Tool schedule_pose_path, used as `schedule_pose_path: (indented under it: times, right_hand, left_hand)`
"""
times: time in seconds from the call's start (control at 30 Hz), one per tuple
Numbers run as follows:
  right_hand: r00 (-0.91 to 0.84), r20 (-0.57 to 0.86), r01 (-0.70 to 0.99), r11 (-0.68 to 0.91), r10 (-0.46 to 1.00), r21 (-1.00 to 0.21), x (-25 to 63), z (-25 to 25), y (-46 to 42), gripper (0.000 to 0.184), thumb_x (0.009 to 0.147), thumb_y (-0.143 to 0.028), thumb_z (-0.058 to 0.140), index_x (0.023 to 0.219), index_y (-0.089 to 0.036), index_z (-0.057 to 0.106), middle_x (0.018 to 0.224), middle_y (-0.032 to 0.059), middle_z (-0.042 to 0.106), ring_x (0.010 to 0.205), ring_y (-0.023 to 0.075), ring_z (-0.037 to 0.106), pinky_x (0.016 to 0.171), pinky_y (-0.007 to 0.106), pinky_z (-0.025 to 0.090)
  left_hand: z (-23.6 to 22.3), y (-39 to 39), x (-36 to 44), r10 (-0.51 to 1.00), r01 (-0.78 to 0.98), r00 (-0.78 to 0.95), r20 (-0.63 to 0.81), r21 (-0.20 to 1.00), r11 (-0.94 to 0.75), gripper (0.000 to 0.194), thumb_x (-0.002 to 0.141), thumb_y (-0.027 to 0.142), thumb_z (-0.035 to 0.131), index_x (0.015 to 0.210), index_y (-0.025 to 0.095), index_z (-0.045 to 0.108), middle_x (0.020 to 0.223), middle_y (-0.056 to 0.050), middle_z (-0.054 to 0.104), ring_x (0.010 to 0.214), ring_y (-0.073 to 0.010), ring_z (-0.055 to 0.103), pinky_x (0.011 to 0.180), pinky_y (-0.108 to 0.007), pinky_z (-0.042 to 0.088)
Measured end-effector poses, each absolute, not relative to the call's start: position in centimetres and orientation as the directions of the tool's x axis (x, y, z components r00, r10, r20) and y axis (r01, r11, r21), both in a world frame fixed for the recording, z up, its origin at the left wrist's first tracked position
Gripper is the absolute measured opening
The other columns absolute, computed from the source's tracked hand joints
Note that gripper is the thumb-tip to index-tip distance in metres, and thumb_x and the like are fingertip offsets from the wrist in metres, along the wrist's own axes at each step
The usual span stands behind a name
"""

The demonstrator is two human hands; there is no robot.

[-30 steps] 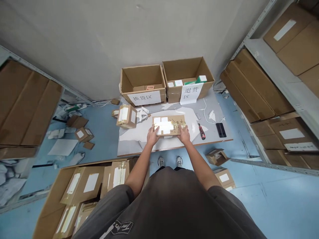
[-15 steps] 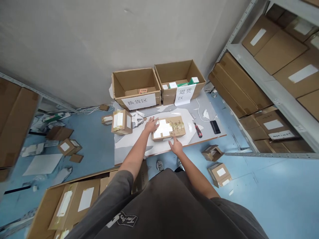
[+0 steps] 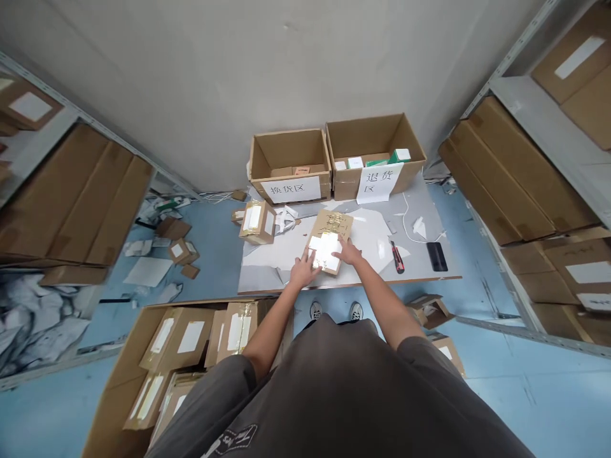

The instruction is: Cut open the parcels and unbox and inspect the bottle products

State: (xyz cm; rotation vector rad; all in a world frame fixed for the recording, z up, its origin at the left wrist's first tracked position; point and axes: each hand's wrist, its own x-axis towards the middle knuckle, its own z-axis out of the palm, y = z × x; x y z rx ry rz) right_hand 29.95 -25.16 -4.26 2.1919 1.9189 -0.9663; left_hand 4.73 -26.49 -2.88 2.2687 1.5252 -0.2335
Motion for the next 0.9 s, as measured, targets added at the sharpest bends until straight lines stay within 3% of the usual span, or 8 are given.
schedule_pose_path:
  times: [0.1,0.23,0.33,0.43,0.6,0.77,0.83,0.9]
  right_hand:
    - [-0.048,-0.522,0.919,-0.167,0.852,-0.357,30.7,-3.7,-23.4,0.089,0.103,-0.064,0.055,0.176,-0.032,0.014,0.175,0.0165,0.031,0.144,0.036,0.054,0.111,0.043,0.048]
    - [0.013,-0.45,0.934,-0.171,0.893,-0.312,30.1,-3.4,-25.1,0.074,0.108,-0.065,0.041,0.173,-0.032,0.026,0.175,0.0174,0.03,0.142,0.0354,0.057,0.113,0.045,0.048]
    - [-0.013,-0.44,0.94,-0.138,0.898,-0.31,30.0,-3.8,-28.3,0.092,0.098,-0.077,0.056,0.174,-0.036,0.023,0.182,0.0173,0.008,0.153,0.0404,0.044,0.117,0.05,0.043]
    - [-0.027,-0.475,0.942,-0.137,0.88,-0.307,30.0,-4.7,-30.9,0.113,0.089,-0.069,0.076,0.174,-0.041,0.008,0.182,0.0171,-0.001,0.156,0.0441,0.039,0.113,0.049,0.046]
    - [0.002,-0.425,0.926,-0.162,0.905,-0.34,29.3,-5.4,-31.7,0.103,0.097,-0.039,0.076,0.174,-0.042,0.008,0.181,0.0191,0.006,0.155,0.038,0.043,0.111,0.045,0.048]
    - [0.007,-0.399,0.918,-0.164,0.917,-0.36,29.4,-5.7,-31.8,0.099,0.096,-0.037,0.076,0.174,-0.039,0.013,0.18,0.0182,0.013,0.155,0.0358,0.042,0.113,0.045,0.047]
    - [0.002,-0.367,0.909,-0.155,0.93,-0.387,29.7,-6.2,-32.2,0.097,0.097,-0.036,0.074,0.174,-0.037,0.016,0.178,0.0172,0.022,0.156,0.0341,0.041,0.115,0.045,0.047]
    - [-0.006,-0.332,0.89,-0.146,0.943,-0.432,29.8,-6.5,-32.5,0.094,0.097,-0.032,0.072,0.174,-0.035,0.018,0.172,0.0159,0.033,0.154,0.0323,0.043,0.114,0.045,0.048]
  left_hand:
    - [-3.3,-28.7,5.3,0.848,0.919,0.39,-0.36,0.209,-0.334,0.09,0.098,0.058,0.063,0.174,0.029,0.024,0.183,-0.013,0.012,0.134,-0.0416,0.055,0.106,-0.052,0.054]
    - [-3.7,-29.6,6.2,0.844,0.903,0.419,-0.335,0.249,-0.349,0.069,0.105,0.035,0.056,0.17,0.033,0.033,0.181,-0.011,0.019,0.124,-0.031,0.065,0.104,-0.046,0.057]
    - [-3.9,-29.6,6.7,0.849,0.898,0.428,-0.309,0.255,-0.359,0.071,0.104,0.035,0.059,0.17,0.033,0.033,0.182,-0.011,0.017,0.133,-0.0324,0.06,0.106,-0.046,0.057]
    - [-4.3,-29.5,7.0,0.859,0.896,0.427,-0.283,0.258,-0.361,0.082,0.1,0.038,0.067,0.172,0.036,0.027,0.183,-0.01,0.008,0.147,-0.0372,0.048,0.111,-0.05,0.055]
    - [-4.8,-29.7,6.9,0.868,0.906,0.383,-0.316,0.309,-0.288,0.079,0.103,0.031,0.059,0.173,0.038,0.025,0.184,-0.008,0.0,0.136,-0.0345,0.058,0.106,-0.05,0.059]
    - [-4.6,-29.8,6.8,0.889,0.914,0.31,-0.337,0.362,-0.182,0.086,0.1,0.036,0.068,0.173,0.041,0.022,0.183,-0.012,-0.007,0.132,-0.0345,0.065,0.103,-0.047,0.059]
    - [-4.5,-29.8,6.8,0.887,0.907,0.274,-0.371,0.405,-0.11,0.09,0.1,0.039,0.068,0.174,0.038,0.016,0.183,-0.018,0.002,0.129,-0.0345,0.068,0.101,-0.044,0.059]
    - [-4.5,-29.9,6.8,0.88,0.883,0.279,-0.384,0.464,-0.078,0.091,0.101,0.039,0.067,0.175,0.036,0.014,0.179,-0.02,0.021,0.132,-0.0348,0.067,0.103,-0.043,0.057]
